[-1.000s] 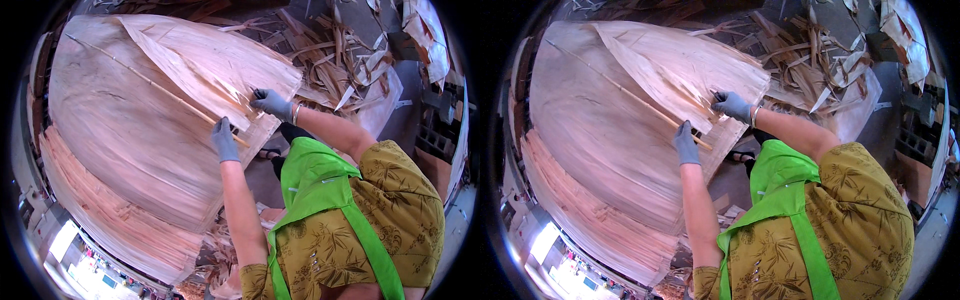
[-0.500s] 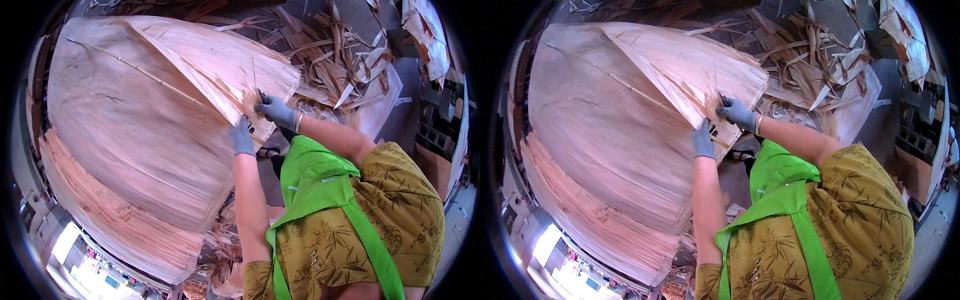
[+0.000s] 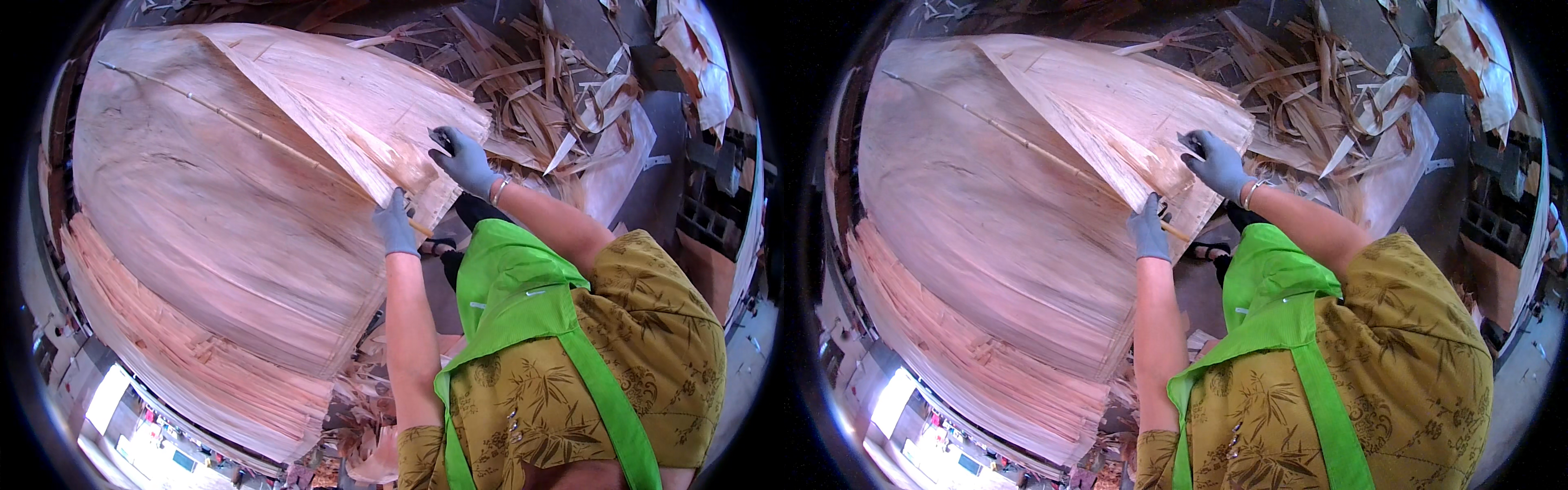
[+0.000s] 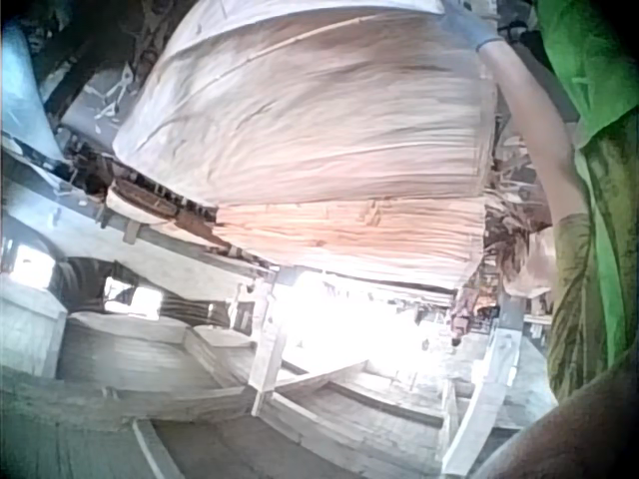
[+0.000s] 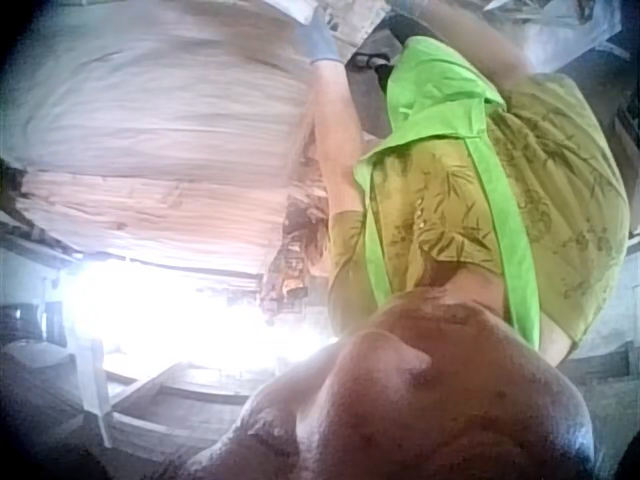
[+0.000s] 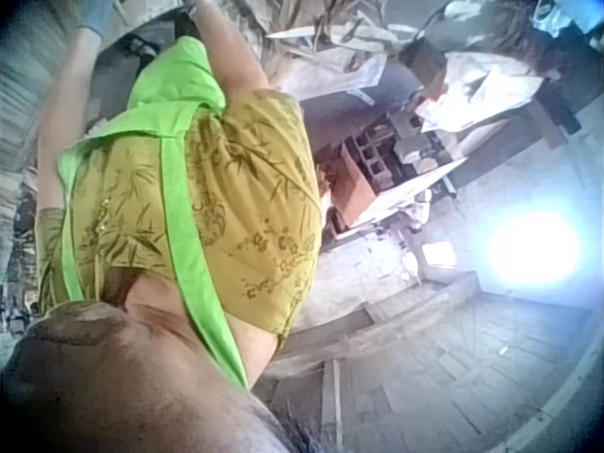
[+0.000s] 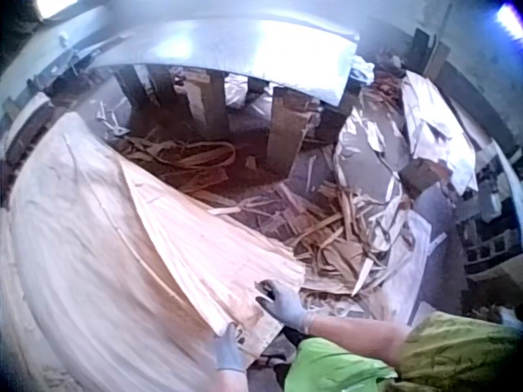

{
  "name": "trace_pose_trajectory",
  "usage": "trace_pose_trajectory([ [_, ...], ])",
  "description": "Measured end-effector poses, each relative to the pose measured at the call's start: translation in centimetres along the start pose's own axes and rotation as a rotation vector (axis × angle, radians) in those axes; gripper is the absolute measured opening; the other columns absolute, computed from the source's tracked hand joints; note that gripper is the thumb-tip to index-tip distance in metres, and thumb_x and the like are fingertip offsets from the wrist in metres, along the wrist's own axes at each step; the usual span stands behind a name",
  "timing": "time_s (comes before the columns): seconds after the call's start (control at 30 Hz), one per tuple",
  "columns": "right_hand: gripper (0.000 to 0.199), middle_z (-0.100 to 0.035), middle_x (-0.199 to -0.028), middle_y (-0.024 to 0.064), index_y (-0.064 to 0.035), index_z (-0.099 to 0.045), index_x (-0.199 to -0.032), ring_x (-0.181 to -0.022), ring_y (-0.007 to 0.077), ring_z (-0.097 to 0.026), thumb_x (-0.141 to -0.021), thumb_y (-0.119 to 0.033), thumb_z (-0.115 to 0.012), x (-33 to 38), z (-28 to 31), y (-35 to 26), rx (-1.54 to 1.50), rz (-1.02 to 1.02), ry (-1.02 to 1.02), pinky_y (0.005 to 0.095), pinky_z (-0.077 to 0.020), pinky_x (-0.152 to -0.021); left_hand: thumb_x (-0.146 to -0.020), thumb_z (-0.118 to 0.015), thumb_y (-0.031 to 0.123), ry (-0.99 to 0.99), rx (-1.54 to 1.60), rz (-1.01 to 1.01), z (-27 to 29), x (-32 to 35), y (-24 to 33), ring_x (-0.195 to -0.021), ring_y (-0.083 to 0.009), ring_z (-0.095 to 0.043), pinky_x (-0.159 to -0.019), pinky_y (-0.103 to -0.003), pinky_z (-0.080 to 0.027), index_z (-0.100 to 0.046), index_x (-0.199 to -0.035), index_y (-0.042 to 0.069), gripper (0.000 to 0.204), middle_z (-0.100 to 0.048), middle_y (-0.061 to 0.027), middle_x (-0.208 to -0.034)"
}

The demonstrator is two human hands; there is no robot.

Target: The person measures and cuts veneer sheets using a tape measure and a utility knife, then sorts and stacks the sheets on a workbench.

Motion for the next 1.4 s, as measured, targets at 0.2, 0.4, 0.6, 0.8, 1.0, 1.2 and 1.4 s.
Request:
trace_pose_trajectory([
  [0.2,0.025,-0.063,-0.091,0.0139,-0.0078,-0.059,-0.105,-0.081,0.0287,-0.061,-0.08,-0.006,-0.059,1.1,-4.3,-2.3,0.03,0.295,-0.409,0.0341,-0.0483,-0.074,-0.083,-0.066,0.017,-0.091,0.021,-0.007,-1.2,0.3,0.6,-0.074,-0.0134,-0.058,-0.055,-0.027,-0.047,-0.055,-0.109,-0.001,0.033,-0.062,-0.0093,-0.093],
  [0.4,0.031,-0.058,-0.096,0.0112,-0.0131,-0.054,-0.107,-0.083,0.0338,-0.058,-0.077,-0.014,-0.062,1.6,-5.8,-0.6,0.187,0.411,-0.578,0.0407,-0.0468,-0.07,-0.084,-0.058,0.025,-0.086,-0.028,-0.114,0.1,-0.6,-0.7,-0.077,-0.0161,-0.059,-0.064,-0.03,-0.048,-0.056,-0.106,-0.008,0.041,-0.062,-0.0115,-0.096],
  [0.6,0.015,-0.056,-0.093,0.0089,-0.0113,-0.056,-0.092,-0.079,0.0339,-0.056,-0.079,-0.019,-0.061,0.5,-6.3,0.1,0.256,0.525,-0.607,0.0409,-0.0463,-0.067,-0.086,-0.056,0.021,-0.093,-0.088,-0.112,0.3,0.0,0.0,-0.073,-0.0139,-0.057,-0.061,-0.028,-0.047,-0.061,-0.1,-0.007,0.032,-0.063,-0.0081,-0.088],
  [0.8,0.017,-0.056,-0.092,0.008,-0.0136,-0.054,-0.093,-0.076,0.0328,-0.057,-0.079,-0.02,-0.06,0.1,-5.4,-0.9,0.286,0.597,-0.646,0.0415,-0.0467,-0.064,-0.087,-0.057,0.019,-0.072,-0.084,-0.101,0.5,0.0,0.3,-0.066,-0.0118,-0.056,-0.053,-0.026,-0.046,-0.062,-0.098,-0.005,0.028,-0.062,-0.0064,-0.085],
  [1.0,0.022,-0.055,-0.091,0.0114,-0.0115,-0.052,-0.095,-0.07,0.0356,-0.057,-0.079,-0.024,-0.061,-0.4,-5.2,-0.4,0.378,0.579,-0.612,0.0447,-0.0462,-0.059,-0.088,-0.056,0.021,-0.105,-0.019,-0.07,0.0,0.7,0.8,-0.066,-0.0131,-0.056,-0.052,-0.026,-0.047,-0.061,-0.097,-0.004,0.027,-0.061,-0.0068,-0.085],
  [1.2,0.023,-0.054,-0.088,0.0133,-0.0107,-0.051,-0.092,-0.071,0.0372,-0.057,-0.081,-0.028,-0.061,-0.9,-4.7,1.0,0.396,0.578,-0.612,0.0452,-0.046,-0.06,-0.089,-0.054,0.024,-0.1,-0.006,-0.07,0.2,1.5,1.0,-0.065,-0.0143,-0.056,-0.055,-0.028,-0.047,-0.06,-0.098,-0.004,0.029,-0.06,-0.007,-0.084],
  [1.4,0.019,-0.062,-0.084,0.0137,-0.0125,-0.057,-0.093,-0.078,0.0364,-0.058,-0.083,-0.028,-0.057,-2.4,-3.7,3.1,0.31,0.28,-0.536,0.0431,-0.0459,-0.066,-0.089,-0.054,0.025,-0.102,-0.024,-0.071,1.1,0.7,-0.1,-0.069,-0.0153,-0.056,-0.057,-0.029,-0.049,-0.058,-0.101,-0.005,0.032,-0.059,-0.0089,-0.09],
])
Point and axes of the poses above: each hand's wrist, its own x-axis away from the middle knuckle, its own z-axis out of the back of the hand, y = z × x, the point moved 5 cm from there along -x, towards the middle knuckle
